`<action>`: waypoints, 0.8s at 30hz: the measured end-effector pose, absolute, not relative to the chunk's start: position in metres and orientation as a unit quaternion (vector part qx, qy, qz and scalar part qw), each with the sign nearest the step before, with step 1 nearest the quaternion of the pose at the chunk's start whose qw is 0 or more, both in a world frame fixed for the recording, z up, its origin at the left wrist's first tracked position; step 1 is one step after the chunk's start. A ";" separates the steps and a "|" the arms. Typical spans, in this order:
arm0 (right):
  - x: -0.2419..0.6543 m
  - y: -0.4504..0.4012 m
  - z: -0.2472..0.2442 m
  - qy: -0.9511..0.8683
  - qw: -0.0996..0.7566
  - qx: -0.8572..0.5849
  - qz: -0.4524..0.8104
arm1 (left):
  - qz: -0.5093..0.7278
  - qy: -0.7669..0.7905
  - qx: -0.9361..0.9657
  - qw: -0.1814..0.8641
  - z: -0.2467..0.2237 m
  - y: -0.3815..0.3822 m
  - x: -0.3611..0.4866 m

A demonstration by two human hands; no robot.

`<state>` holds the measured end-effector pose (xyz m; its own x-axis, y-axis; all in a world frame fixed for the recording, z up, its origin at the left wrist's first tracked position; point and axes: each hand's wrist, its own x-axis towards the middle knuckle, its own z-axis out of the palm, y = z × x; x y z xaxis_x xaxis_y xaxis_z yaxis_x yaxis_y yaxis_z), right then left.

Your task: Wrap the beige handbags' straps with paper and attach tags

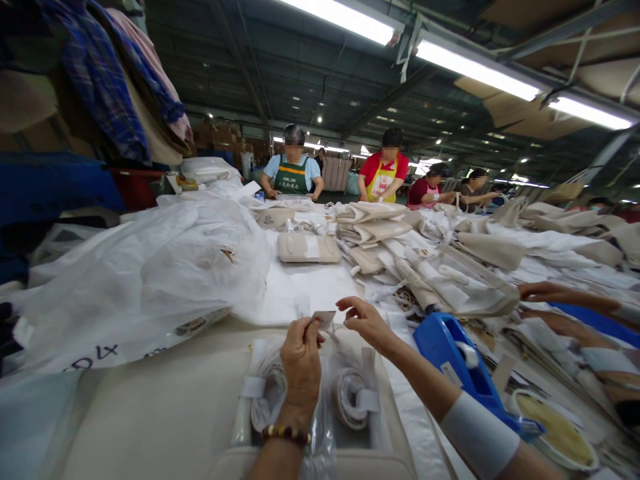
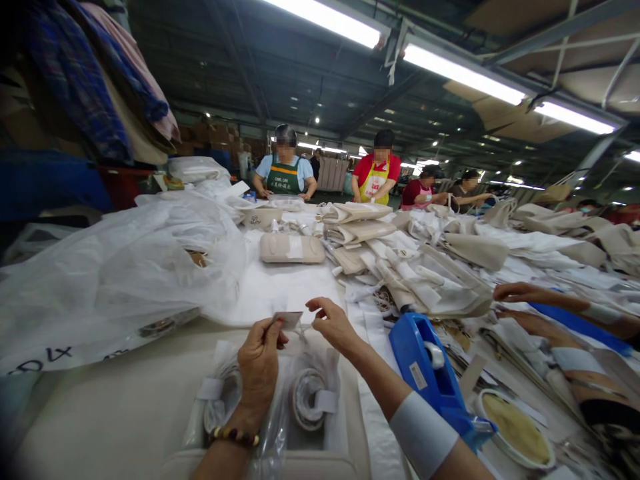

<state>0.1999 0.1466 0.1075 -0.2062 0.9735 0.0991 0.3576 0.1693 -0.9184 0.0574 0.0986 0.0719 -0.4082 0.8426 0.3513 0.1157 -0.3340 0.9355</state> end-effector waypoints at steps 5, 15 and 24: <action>0.189 0.137 0.117 -0.661 0.388 -0.453 0.455 | 0.674 0.463 0.520 0.246 0.066 0.099 0.061; 0.188 0.133 0.125 -0.569 0.478 -0.448 0.497 | 0.505 0.456 0.708 0.192 0.054 0.108 0.065; 0.212 0.138 0.096 -0.487 0.494 -0.562 0.451 | 0.435 0.488 0.725 0.218 0.062 0.103 0.063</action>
